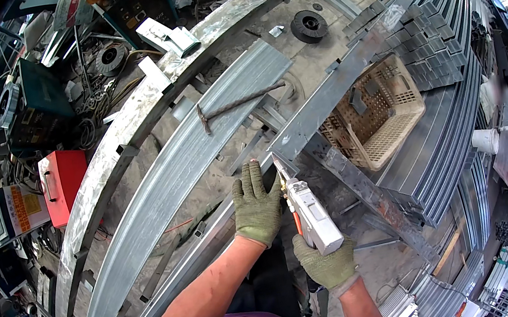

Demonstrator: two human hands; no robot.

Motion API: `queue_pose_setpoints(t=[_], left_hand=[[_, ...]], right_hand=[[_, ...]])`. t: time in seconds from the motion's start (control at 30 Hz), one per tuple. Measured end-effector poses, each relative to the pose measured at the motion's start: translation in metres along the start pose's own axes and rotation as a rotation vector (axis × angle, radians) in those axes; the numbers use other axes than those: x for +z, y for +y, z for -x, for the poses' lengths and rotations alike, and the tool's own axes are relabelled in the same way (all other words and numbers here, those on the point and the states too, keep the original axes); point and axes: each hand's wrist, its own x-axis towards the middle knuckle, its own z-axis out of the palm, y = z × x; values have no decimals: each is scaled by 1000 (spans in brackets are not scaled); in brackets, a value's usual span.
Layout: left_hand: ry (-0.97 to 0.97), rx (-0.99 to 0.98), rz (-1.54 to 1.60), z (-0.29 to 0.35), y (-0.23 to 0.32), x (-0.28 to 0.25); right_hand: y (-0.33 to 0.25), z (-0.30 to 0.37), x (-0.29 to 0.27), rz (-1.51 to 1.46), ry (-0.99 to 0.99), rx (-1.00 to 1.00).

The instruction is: The person welds metal frame components using a handheld welding torch, then retrieves additional metal pieces and small metal blocks to assemble and weld into a larger structure. The person repeatedly positions and welds the pieces together.

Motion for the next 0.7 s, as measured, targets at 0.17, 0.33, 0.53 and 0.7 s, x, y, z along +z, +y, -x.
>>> queue_pose_setpoints(t=[0.17,0.33,0.53,0.7], left_hand=[[22,3,-23,0,-1,5],[14,7,-13,0,0,3],[11,9,-35,1,-1,4],[-7,14,36,1,0,-3]], right_hand=[[2,0,3,69,25,-65],[5,0,4,96,50,-103],[5,0,4,96,37,-59],[8,0,4,99,33,-52]])
